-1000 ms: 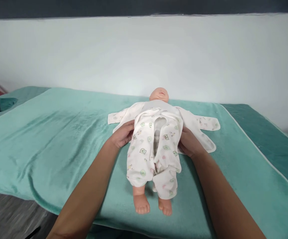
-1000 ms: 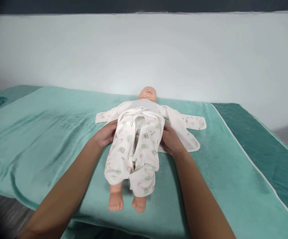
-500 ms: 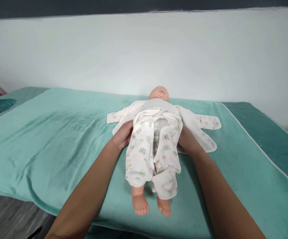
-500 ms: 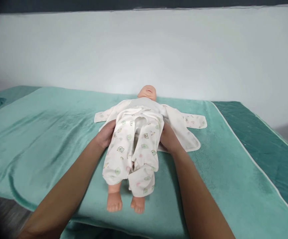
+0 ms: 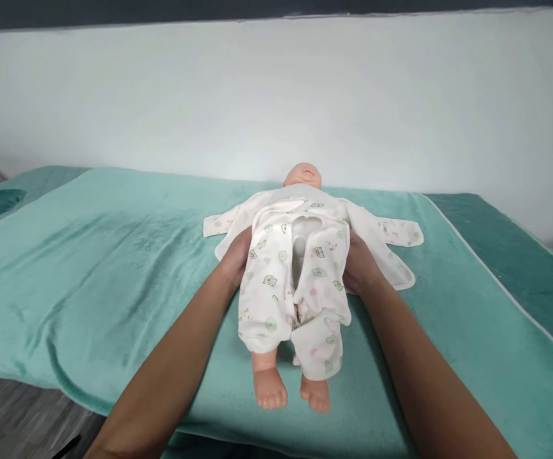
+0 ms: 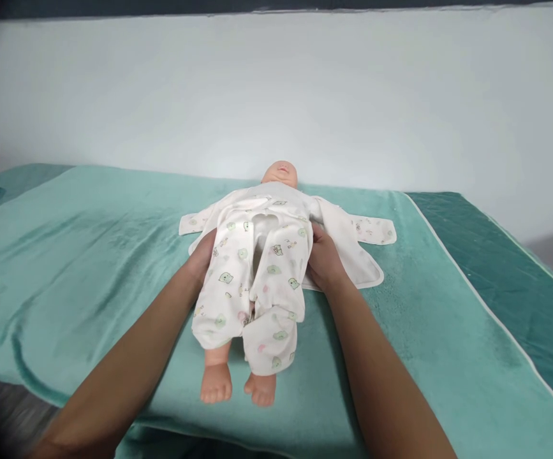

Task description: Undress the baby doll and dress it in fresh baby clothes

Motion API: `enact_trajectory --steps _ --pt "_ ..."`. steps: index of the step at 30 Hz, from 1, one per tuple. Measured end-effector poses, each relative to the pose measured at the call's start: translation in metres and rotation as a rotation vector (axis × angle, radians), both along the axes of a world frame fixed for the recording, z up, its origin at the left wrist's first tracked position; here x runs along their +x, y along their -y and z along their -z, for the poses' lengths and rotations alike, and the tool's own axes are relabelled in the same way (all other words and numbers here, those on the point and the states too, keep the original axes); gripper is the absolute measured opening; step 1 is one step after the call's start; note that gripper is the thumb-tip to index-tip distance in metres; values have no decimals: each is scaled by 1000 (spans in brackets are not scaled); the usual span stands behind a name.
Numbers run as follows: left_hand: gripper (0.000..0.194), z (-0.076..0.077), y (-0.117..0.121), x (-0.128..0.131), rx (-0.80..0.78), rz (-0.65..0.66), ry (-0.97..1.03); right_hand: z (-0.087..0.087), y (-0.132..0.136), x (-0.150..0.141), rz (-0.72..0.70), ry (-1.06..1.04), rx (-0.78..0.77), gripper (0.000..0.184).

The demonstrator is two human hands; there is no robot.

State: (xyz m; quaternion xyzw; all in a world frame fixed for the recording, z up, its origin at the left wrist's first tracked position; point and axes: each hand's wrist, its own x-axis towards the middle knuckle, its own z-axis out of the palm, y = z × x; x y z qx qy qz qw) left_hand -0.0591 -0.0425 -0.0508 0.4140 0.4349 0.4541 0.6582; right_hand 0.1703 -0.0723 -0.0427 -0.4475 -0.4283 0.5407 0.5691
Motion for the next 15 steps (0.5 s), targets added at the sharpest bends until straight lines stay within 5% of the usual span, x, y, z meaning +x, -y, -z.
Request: enact_trajectory --steps 8,15 --pt "32 -9 4 0 -54 -112 28 9 -6 4 52 -43 -35 39" --pt "28 -6 1 5 286 -174 -185 14 -5 5 169 176 56 23"
